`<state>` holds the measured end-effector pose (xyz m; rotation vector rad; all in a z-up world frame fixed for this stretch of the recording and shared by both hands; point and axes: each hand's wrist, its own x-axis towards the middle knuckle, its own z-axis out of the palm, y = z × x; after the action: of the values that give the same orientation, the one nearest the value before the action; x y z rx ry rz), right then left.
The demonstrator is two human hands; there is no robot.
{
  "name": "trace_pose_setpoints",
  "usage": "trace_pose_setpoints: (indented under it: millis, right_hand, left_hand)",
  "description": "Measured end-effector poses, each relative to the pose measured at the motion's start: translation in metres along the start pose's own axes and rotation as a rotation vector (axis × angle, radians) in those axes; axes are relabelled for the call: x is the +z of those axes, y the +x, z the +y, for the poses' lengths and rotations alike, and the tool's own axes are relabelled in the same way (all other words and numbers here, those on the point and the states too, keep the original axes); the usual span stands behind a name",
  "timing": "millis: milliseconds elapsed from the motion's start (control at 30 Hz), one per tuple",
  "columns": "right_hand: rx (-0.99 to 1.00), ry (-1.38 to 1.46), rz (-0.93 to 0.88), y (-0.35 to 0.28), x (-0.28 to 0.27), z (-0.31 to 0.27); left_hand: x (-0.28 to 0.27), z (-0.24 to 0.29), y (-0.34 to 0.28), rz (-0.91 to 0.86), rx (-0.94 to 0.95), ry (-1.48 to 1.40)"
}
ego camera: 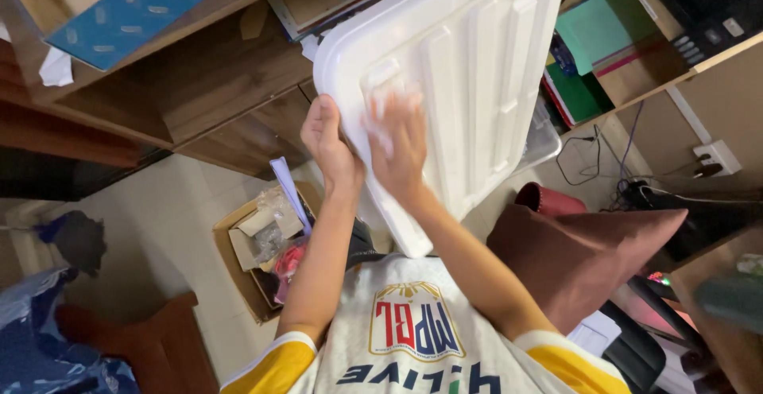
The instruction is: The person wipes a white plastic container lid with a striped cloth. They hold the lid in one hand and scrub its surface with the other, turning it over to clean different sides and edges before placing it back on the container.
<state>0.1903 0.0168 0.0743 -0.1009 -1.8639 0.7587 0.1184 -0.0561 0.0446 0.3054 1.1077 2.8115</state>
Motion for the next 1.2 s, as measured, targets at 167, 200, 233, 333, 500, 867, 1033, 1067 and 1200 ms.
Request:
trace_pose_setpoints:
  millis: [167, 200, 233, 333, 500, 867, 1033, 1067, 1200]
  right_hand:
    - [0.087, 0.012, -0.179, -0.101, -0.025, 0.036]
    - [0.211, 0.076, -0.26, -0.127, -0.034, 0.046]
    - [0.224, 0.069, -0.26, -0.134, -0.042, 0.048]
    - [0.312, 0.065, -0.367, -0.142, -0.058, 0.063]
    - [0.688, 0.338, 0.004, -0.133, -0.044, 0.085]
    - [0.223, 0.122, -0.205, 0.005, 0.02, 0.008]
    - [0.238, 0.123, -0.116, -0.008, 0.019, 0.018]
    - [0.222, 0.083, -0.092, -0.012, 0.018, 0.022]
    - [0.292, 0.024, -0.025, 0.003, 0.018, 0.017]
  left_hand:
    - [-0.006, 0.014, 0.029, 0.106, 0.038, -0.063]
    - [-0.011, 0.016, 0.032, 0.132, 0.051, -0.065]
    - [-0.013, 0.022, 0.031, 0.133, 0.036, -0.061]
    - [-0.012, 0.039, 0.037, 0.112, 0.076, -0.082]
    - [-0.021, 0.059, 0.034, 0.137, 0.104, -0.078]
    - [-0.031, 0.019, -0.002, 0.122, -0.009, -0.101]
    - [-0.024, 0.022, -0.007, 0.113, -0.036, -0.094]
    - [-0.022, 0.021, -0.006, 0.116, -0.047, -0.099]
    - [-0.022, 0.008, -0.01, 0.116, -0.057, -0.086]
